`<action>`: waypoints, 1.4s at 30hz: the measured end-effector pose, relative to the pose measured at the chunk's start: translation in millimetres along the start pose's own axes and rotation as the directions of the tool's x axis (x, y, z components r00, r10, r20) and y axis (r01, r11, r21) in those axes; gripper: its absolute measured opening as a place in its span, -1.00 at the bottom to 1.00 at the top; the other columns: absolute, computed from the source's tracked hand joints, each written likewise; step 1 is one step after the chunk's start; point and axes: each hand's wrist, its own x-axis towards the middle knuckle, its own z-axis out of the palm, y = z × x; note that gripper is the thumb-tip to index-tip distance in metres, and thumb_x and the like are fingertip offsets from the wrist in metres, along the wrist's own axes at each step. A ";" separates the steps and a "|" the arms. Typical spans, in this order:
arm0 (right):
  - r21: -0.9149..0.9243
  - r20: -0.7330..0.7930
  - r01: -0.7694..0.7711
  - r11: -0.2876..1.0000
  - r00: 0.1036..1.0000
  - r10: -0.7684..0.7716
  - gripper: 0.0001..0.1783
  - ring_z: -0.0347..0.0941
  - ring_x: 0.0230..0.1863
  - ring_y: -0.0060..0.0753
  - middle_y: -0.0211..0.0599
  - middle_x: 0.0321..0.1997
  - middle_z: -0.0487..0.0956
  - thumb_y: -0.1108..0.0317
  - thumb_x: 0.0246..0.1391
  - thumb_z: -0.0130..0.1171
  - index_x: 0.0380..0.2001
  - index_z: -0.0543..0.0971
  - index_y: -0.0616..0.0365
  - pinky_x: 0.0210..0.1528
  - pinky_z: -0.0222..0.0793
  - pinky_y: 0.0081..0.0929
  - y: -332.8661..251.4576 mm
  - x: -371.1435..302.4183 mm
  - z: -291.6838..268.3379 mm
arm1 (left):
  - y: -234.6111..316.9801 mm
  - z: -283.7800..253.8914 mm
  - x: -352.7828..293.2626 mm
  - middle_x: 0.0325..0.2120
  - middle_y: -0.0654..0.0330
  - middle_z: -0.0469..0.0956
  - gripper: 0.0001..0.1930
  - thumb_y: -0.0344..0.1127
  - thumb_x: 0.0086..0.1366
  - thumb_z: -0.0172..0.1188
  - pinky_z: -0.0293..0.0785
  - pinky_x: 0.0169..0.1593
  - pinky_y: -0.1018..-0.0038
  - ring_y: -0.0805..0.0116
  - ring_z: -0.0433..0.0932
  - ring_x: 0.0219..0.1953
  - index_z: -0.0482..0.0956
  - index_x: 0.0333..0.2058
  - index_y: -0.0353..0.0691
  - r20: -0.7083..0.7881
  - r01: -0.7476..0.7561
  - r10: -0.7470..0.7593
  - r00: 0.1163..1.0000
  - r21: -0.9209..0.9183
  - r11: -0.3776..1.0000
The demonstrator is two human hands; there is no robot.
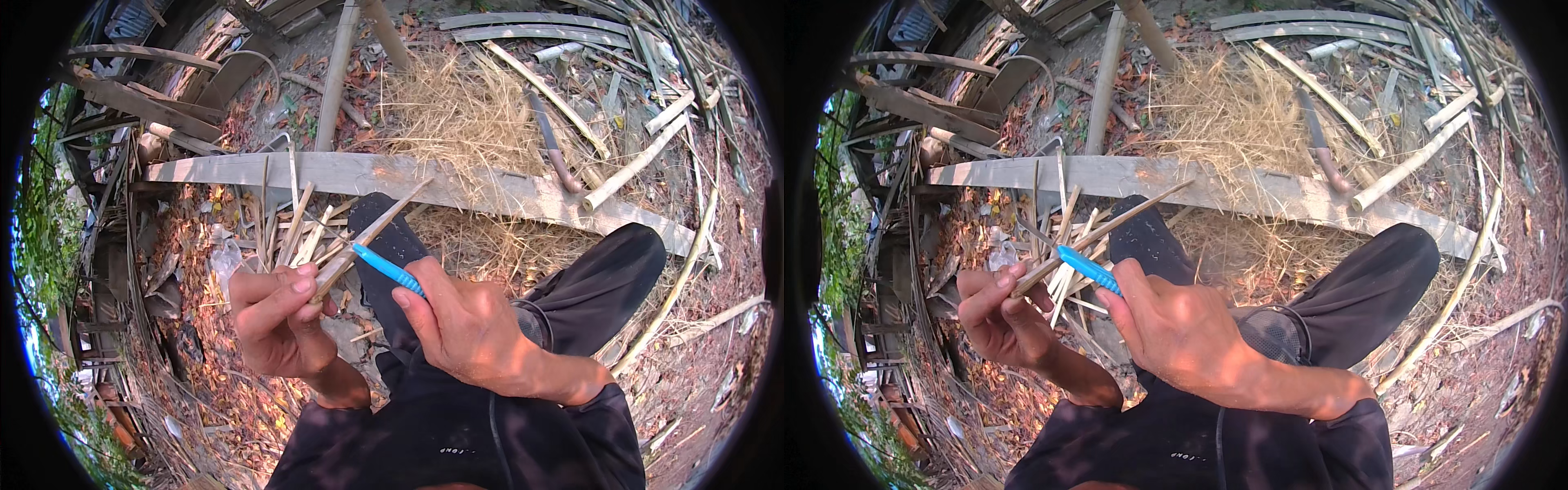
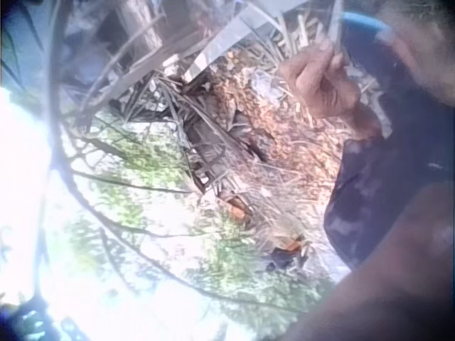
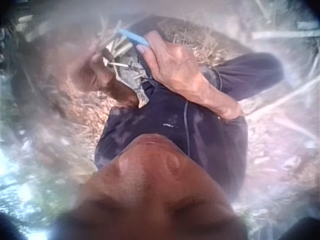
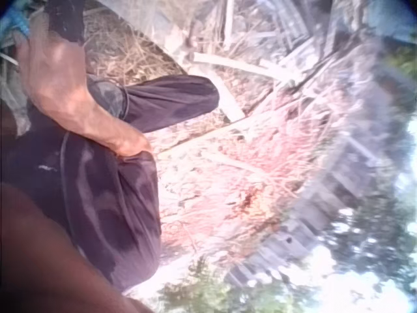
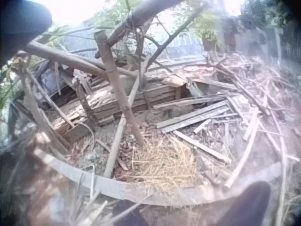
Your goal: The person sits on the ground and uses a blue utility knife to shave and shape a thin wooden stick. They then switch to a long metal file to smooth the stick's surface, alternating between the two tools to refine the wood.
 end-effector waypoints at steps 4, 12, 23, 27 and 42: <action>-0.119 0.047 -0.060 0.991 0.997 0.066 -0.84 0.36 -0.73 -0.05 -0.17 -0.75 0.37 0.38 0.17 0.02 -0.41 0.32 0.21 -0.70 0.21 -0.22 23.0 -12.2 12.8 | -7.4 -5.8 -2.1 -0.45 0.02 0.38 -0.88 -0.49 0.22 0.14 0.32 -0.63 0.68 0.54 0.35 -0.71 0.46 -0.29 -0.39 0.069 -0.061 0.067 0.995 -0.083 0.995; -0.470 0.028 -0.320 0.823 0.926 0.376 -0.75 0.44 -0.58 0.20 0.12 -0.68 0.45 0.25 0.23 -0.11 -0.32 0.31 0.27 -0.53 0.35 -0.01 175.9 -29.7 32.5 | -5.7 4.6 4.2 -0.47 0.03 0.38 -0.84 -0.42 0.19 0.20 0.29 -0.64 0.68 0.57 0.29 -0.72 0.47 -0.31 -0.38 0.076 -0.099 0.104 0.992 -0.058 0.993; 0.192 0.105 -0.192 0.962 0.979 0.174 -0.72 0.43 -0.60 -0.02 -0.06 -0.40 0.52 0.38 0.19 0.01 -0.06 0.37 0.26 -0.50 0.31 -0.24 26.4 -13.9 -21.7 | -14.8 0.6 9.5 -0.45 0.02 0.40 -0.81 -0.34 0.28 0.12 0.27 -0.65 0.72 0.55 0.33 -0.71 0.45 -0.28 -0.38 0.036 -0.039 0.039 0.999 -0.003 0.999; 0.191 0.040 -0.063 0.980 0.998 0.057 -0.75 0.37 -0.71 0.04 -0.12 -0.79 0.33 0.36 0.14 0.11 -0.21 0.32 0.22 -0.70 0.15 -0.21 19.7 -20.3 -18.7 | -9.1 3.5 11.3 -0.43 0.00 0.42 -0.81 -0.35 0.27 0.13 0.30 -0.64 0.72 0.53 0.35 -0.68 0.45 -0.28 -0.40 -0.011 0.025 -0.025 1.000 -0.028 0.999; -0.157 -0.056 0.087 0.984 0.994 -0.097 -0.73 0.39 -0.71 0.01 -0.14 -0.74 0.37 0.37 0.09 0.14 -0.44 0.26 0.22 -0.73 0.23 -0.19 41.3 -14.8 19.4 | -4.8 -1.1 5.0 -0.41 0.05 0.38 -0.87 -0.43 0.25 0.13 0.29 -0.61 0.74 0.56 0.35 -0.65 0.45 -0.29 -0.38 0.020 -0.008 0.008 1.000 0.033 0.999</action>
